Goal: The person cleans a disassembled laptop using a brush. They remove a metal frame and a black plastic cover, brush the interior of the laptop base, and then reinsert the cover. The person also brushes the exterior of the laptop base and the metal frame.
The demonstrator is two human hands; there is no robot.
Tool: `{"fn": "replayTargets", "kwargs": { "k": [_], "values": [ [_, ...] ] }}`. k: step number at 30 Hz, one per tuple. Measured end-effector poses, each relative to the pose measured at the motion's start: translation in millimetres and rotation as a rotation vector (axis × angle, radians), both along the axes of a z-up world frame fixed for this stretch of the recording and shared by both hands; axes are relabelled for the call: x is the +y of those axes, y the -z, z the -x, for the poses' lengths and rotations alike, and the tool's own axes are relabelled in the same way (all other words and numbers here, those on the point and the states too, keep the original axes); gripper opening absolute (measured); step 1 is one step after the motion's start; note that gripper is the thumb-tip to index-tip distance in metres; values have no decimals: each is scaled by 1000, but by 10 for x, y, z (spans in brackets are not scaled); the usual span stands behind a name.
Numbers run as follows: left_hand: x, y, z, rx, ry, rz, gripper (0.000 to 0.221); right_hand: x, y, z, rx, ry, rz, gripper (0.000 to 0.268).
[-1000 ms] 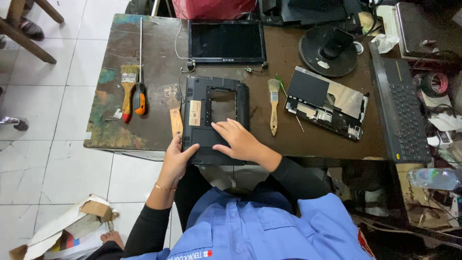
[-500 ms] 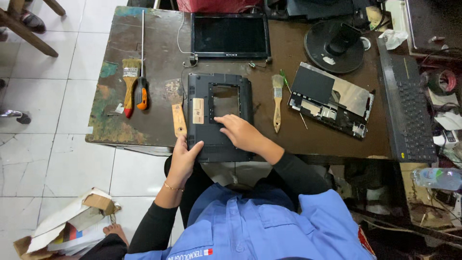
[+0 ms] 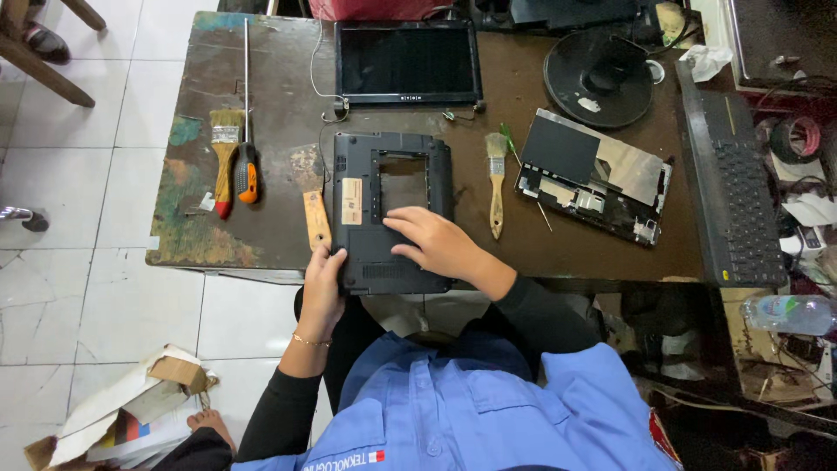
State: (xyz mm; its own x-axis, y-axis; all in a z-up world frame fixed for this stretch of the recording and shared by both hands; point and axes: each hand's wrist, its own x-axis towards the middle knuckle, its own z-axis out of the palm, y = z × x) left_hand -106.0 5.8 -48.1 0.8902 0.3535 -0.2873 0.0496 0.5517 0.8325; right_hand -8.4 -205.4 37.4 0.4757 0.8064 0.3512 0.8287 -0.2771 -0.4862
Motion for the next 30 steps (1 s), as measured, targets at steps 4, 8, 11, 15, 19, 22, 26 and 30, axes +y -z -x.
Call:
{"fn": "replayTargets", "kwargs": {
  "k": [4, 8, 11, 15, 19, 22, 26, 30],
  "values": [
    [-65, -252, 49, -45, 19, -92, 14, -241, -36, 47, -58, 152, -93, 41],
    [32, -147, 21, -74, 48, -108, 14, -544, 73, 93, -18, 413, -168, 43],
    [138, -272, -124, -58, 87, -150, 14, -715, 155, 166, -12, 503, -203, 36],
    [352, -373, -371, -63, 142, -190, 18, -1130, 266, 81, -191, 680, -175, 22],
    [400, -547, -417, -60, 182, -230, 19, -1691, 330, -328, -305, 814, -138, 20],
    [386, -572, -347, -52, 167, -191, 21, -1905, 275, -622, -419, 863, -47, 20],
    [329, -640, -215, -70, 145, 15, 40, -1959, 147, -855, -193, 901, 319, 43],
    [73, -802, -90, -48, 61, 117, 56, -2050, 259, -968, -159, 907, 535, 47]
  ]
}}
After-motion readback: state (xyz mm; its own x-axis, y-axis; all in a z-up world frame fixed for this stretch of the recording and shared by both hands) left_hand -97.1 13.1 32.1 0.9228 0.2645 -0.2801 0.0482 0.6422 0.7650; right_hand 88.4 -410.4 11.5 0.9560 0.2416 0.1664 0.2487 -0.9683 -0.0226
